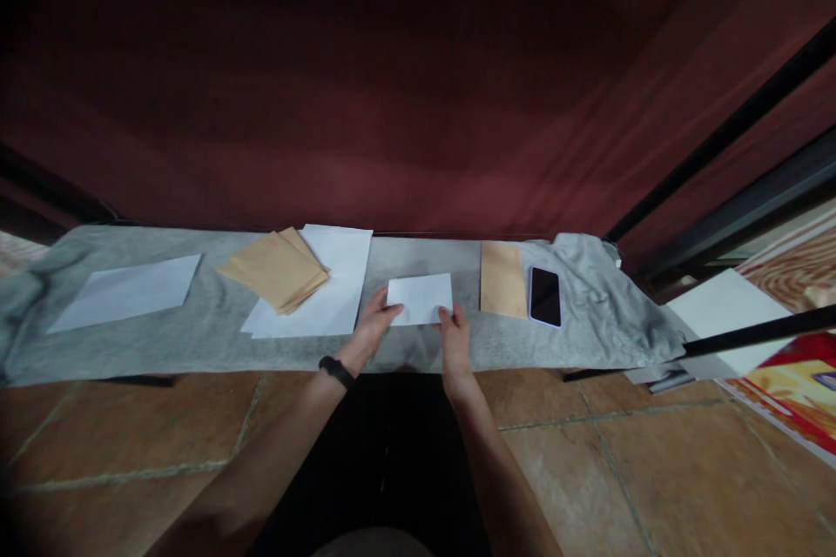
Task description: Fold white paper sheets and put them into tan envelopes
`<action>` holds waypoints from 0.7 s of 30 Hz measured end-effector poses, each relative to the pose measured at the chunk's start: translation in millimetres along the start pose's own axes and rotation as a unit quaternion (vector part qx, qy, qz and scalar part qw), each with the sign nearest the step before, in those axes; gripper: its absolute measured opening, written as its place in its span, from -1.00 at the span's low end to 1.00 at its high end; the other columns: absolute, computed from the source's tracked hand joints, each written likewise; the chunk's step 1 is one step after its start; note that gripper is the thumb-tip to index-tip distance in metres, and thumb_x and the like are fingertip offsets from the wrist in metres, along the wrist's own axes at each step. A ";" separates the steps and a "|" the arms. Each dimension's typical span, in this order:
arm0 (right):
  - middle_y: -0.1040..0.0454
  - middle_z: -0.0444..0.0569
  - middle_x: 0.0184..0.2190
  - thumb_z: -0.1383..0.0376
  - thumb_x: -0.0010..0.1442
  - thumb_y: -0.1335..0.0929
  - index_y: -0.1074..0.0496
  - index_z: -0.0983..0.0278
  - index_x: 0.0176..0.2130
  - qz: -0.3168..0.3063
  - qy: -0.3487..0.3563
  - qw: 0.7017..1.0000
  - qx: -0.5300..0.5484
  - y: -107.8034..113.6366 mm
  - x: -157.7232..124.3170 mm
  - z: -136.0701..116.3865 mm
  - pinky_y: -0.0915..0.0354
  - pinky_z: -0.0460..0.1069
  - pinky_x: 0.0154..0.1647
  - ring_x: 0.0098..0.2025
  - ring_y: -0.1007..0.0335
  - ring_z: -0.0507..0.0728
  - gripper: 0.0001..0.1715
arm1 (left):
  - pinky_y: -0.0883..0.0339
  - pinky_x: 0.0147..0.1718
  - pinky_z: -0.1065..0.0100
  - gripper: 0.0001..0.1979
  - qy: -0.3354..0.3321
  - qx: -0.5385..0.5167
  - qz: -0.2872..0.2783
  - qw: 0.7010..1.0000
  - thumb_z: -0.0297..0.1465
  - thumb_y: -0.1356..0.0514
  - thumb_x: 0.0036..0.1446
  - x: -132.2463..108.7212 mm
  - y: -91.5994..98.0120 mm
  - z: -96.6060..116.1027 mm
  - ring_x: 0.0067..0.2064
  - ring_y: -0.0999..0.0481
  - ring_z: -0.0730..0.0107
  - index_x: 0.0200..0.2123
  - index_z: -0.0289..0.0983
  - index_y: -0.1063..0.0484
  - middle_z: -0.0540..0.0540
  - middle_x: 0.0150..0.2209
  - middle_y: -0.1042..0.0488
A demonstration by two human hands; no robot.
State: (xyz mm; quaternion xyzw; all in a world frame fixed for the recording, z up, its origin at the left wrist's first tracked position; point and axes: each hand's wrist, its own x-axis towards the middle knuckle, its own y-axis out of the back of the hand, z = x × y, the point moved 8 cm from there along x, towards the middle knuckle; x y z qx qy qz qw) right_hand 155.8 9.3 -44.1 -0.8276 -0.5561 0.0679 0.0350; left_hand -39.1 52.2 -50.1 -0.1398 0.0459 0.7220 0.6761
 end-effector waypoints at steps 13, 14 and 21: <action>-0.59 0.15 -0.13 0.34 0.32 -0.24 -0.36 0.32 0.22 -0.008 0.198 0.843 -0.501 -9.0 30.0 -10.9 -0.31 0.18 0.02 -0.07 -0.49 0.30 -0.50 | -0.36 0.23 0.10 -0.24 -0.225 0.404 0.060 0.885 -0.64 -0.17 0.13 23.2 -3.2 30.7 0.21 -0.45 0.10 0.39 -0.25 -0.13 -0.27 0.25 -0.34; -0.58 0.16 -0.10 0.35 0.33 -0.23 -0.36 0.32 0.21 -0.008 0.207 0.827 -0.523 -10.3 29.2 -9.5 -0.29 0.18 0.03 -0.04 -0.48 0.31 -0.51 | -0.35 0.24 0.13 -0.27 -0.231 0.423 0.060 0.874 -0.65 -0.16 0.14 22.6 -5.2 30.7 0.24 -0.43 0.11 0.38 -0.25 -0.16 -0.27 0.27 -0.31; -0.57 0.17 -0.07 0.35 0.35 -0.22 -0.39 0.33 0.19 -0.004 0.213 0.804 -0.556 -9.5 27.9 -0.6 -0.23 0.15 0.00 -0.06 -0.43 0.30 -0.55 | -0.09 0.36 -0.09 -0.50 -0.298 0.621 0.011 0.725 -0.51 -0.06 0.33 4.7 -39.1 23.1 0.45 -0.09 -0.05 0.32 -0.26 -0.28 -0.27 0.47 -0.04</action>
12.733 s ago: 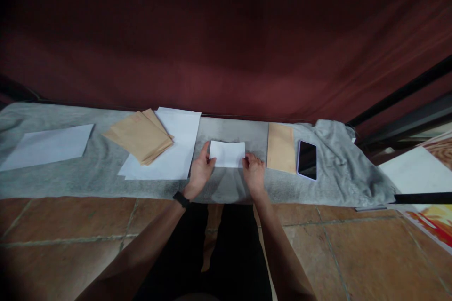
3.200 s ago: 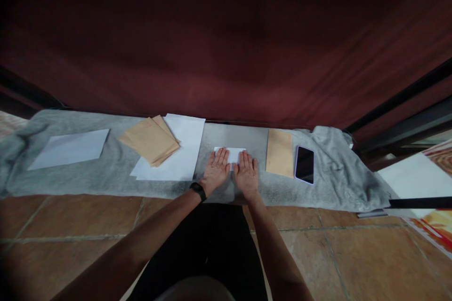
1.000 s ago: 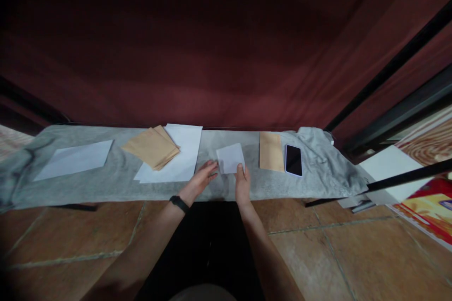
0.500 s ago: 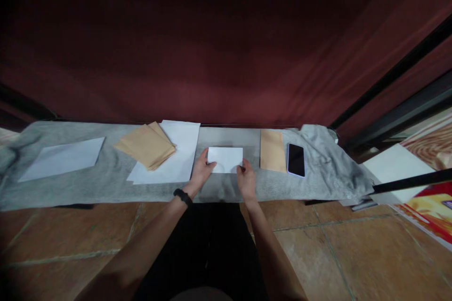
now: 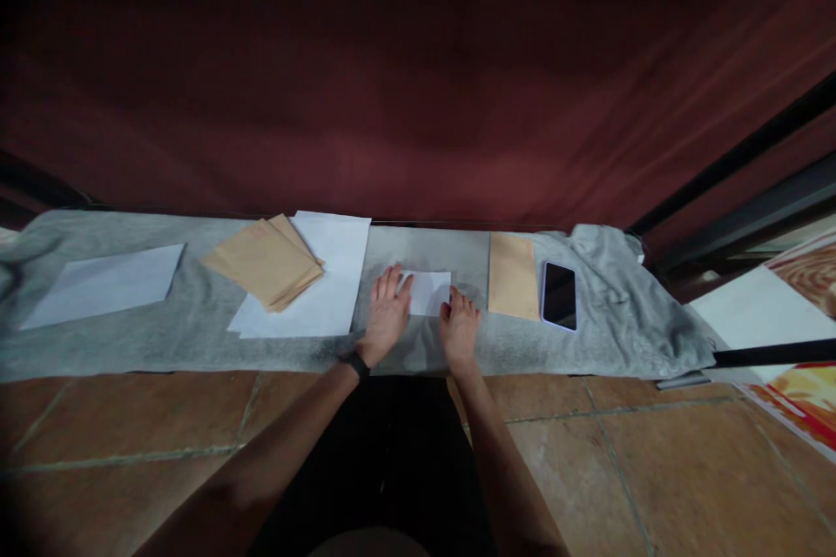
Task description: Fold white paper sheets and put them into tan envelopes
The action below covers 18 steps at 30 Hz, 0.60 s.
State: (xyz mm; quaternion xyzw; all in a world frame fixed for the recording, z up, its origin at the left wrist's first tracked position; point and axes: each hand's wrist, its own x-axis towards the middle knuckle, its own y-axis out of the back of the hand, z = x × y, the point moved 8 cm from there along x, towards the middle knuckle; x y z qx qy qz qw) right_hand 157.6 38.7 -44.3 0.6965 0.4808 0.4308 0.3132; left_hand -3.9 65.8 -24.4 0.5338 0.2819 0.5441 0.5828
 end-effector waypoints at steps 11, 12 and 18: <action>-0.57 0.18 -0.16 0.30 0.36 -0.19 -0.44 0.35 0.15 0.026 -0.026 0.999 0.023 5.8 2.6 3.8 -0.26 0.19 0.04 -0.05 -0.43 0.31 -0.53 | 0.20 0.44 -0.10 -0.43 -0.175 0.019 -0.084 0.981 -0.12 0.05 0.45 -19.5 -20.6 35.0 0.49 0.03 0.09 0.42 -0.19 -0.13 -0.17 0.47 -0.06; -0.56 0.20 -0.11 0.28 0.37 -0.19 -0.45 0.35 0.15 0.033 -0.025 0.999 0.012 7.3 2.5 2.8 -0.26 0.21 0.06 -0.01 -0.41 0.32 -0.53 | 0.20 0.44 -0.11 -0.42 -0.180 0.022 -0.085 0.980 -0.12 0.05 0.44 -19.4 -20.6 35.0 0.49 0.03 0.08 0.42 -0.19 -0.12 -0.17 0.47 -0.06; -0.42 0.16 0.24 0.19 0.48 -0.09 -0.34 0.32 0.27 -0.025 0.095 0.992 0.076 -4.4 6.2 -28.0 -0.21 0.17 0.29 0.27 -0.29 0.21 -0.45 | 0.19 0.43 -0.14 -0.42 -0.197 0.030 -0.095 0.975 -0.21 0.03 0.43 -19.2 -23.6 37.5 0.49 0.01 0.03 0.42 -0.31 -0.11 -0.28 0.45 -0.09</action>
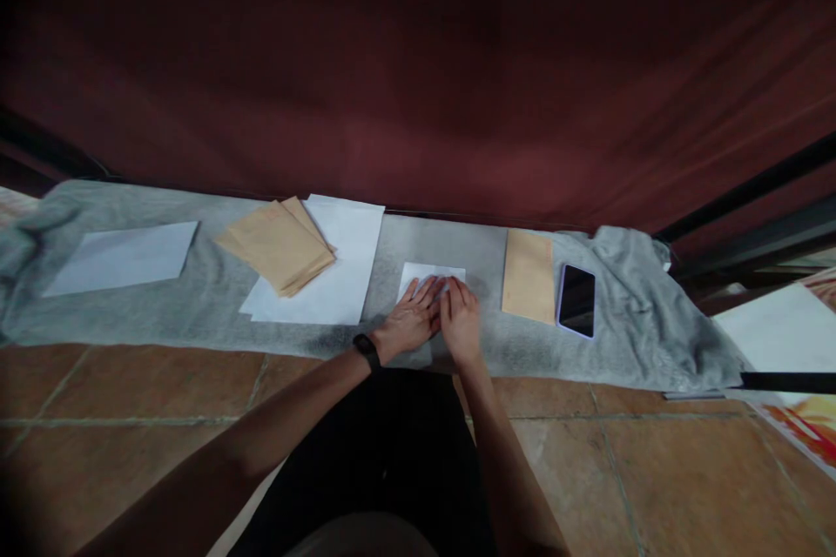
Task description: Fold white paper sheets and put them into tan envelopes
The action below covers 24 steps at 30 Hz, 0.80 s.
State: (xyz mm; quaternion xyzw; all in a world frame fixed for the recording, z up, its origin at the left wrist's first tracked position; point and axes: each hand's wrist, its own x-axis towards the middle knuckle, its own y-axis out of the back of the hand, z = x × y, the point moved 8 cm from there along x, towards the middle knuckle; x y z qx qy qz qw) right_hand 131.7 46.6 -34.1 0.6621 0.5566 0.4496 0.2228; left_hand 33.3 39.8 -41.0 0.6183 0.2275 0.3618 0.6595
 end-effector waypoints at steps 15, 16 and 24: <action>-0.15 0.21 0.42 0.12 0.51 -0.07 -0.14 0.41 0.42 -0.077 0.061 0.986 -0.136 -20.9 1.0 -1.4 0.05 0.26 0.44 0.46 -0.02 0.28 -0.34 | 0.15 0.45 0.07 -0.40 0.070 -0.031 0.007 0.997 -0.29 0.14 0.44 -2.8 -5.2 -23.8 0.51 0.10 0.21 0.44 -0.44 -0.03 -0.28 0.47 -0.01; -0.15 0.22 0.42 0.12 0.51 -0.09 -0.12 0.41 0.42 -0.070 0.055 0.986 -0.143 -20.1 0.8 0.1 0.04 0.27 0.43 0.46 -0.03 0.30 -0.33 | 0.14 0.45 0.07 -0.40 0.087 -0.031 0.007 0.996 -0.28 0.14 0.44 -3.7 -5.0 -29.7 0.51 0.10 0.20 0.44 -0.44 -0.02 -0.28 0.47 -0.02; -0.17 0.29 0.40 0.10 0.50 -0.11 -0.08 0.47 0.43 -0.027 0.008 0.987 -0.160 -15.6 -2.1 7.8 0.05 0.32 0.41 0.43 -0.09 0.35 -0.29 | 0.13 0.45 0.05 -0.36 0.205 -0.013 0.005 0.979 -0.26 0.13 0.42 -9.4 -0.6 -68.0 0.50 0.07 0.13 0.44 -0.50 0.00 -0.33 0.47 0.00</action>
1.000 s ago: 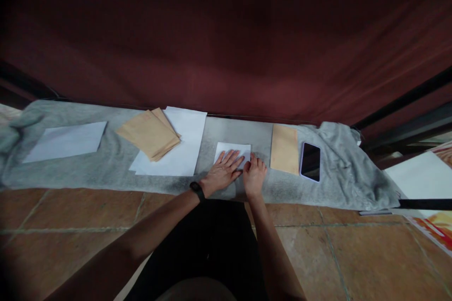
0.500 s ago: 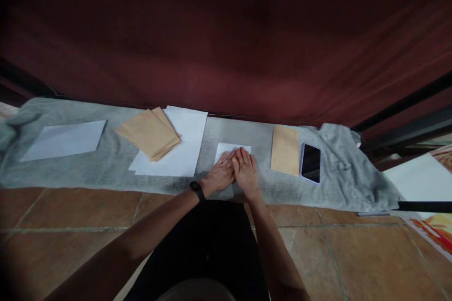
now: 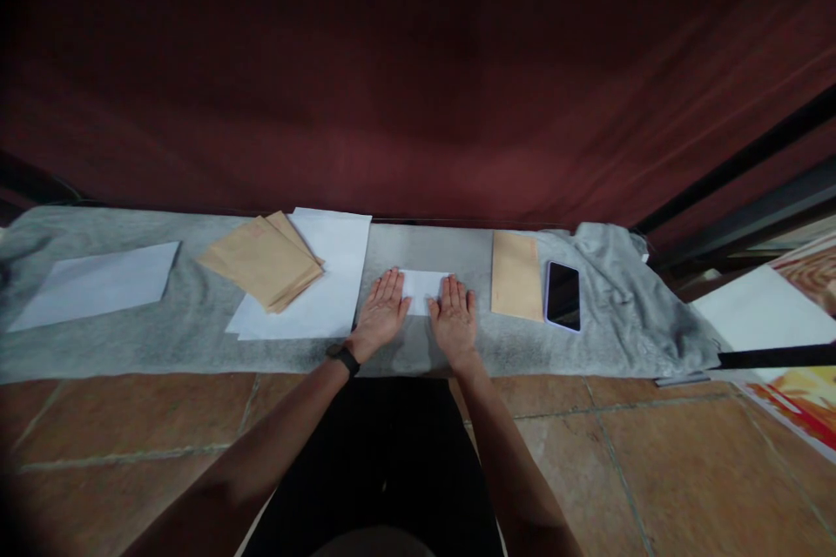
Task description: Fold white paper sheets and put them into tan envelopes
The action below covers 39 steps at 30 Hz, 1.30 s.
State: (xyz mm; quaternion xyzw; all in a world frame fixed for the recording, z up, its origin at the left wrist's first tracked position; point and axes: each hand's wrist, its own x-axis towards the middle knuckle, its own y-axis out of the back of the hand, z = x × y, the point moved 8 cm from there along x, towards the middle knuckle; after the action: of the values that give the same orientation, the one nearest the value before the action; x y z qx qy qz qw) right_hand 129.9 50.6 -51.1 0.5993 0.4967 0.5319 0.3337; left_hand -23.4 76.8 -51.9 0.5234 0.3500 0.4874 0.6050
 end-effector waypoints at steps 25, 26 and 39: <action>-0.21 0.26 0.39 0.22 0.51 -0.08 -0.19 0.42 0.39 -0.051 0.038 0.997 0.047 -5.7 16.6 -31.5 0.02 0.30 0.44 0.47 -0.03 0.26 -0.39 | 0.21 0.46 0.00 -0.40 -0.068 0.015 -0.030 0.997 -0.41 0.17 0.39 16.1 -16.7 38.2 0.52 0.17 0.17 0.44 -0.40 -0.03 -0.22 0.49 0.03; -0.19 0.27 0.39 0.21 0.51 -0.07 -0.18 0.43 0.39 -0.051 0.040 0.997 0.044 -6.7 16.3 -30.9 0.03 0.29 0.44 0.47 -0.02 0.26 -0.38 | 0.21 0.46 0.00 -0.41 -0.067 0.015 -0.031 0.997 -0.41 0.18 0.39 16.2 -16.6 38.3 0.52 0.17 0.17 0.44 -0.40 -0.03 -0.22 0.49 0.04; -0.17 0.24 0.41 0.12 0.50 -0.10 -0.15 0.45 0.40 -0.022 0.021 0.999 0.015 -2.2 11.4 -2.0 0.03 0.27 0.42 0.44 -0.07 0.32 -0.32 | 0.15 0.45 0.00 -0.39 -0.034 -0.018 0.017 0.999 -0.31 0.13 0.41 15.3 -10.0 25.6 0.50 0.07 0.18 0.46 -0.39 0.01 -0.27 0.47 -0.02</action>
State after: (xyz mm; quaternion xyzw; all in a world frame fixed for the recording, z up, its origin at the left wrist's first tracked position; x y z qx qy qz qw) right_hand 126.7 61.8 -49.2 0.5818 0.5249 0.5290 0.3257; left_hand 7.0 84.2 -55.0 0.5345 0.3118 0.4859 0.6173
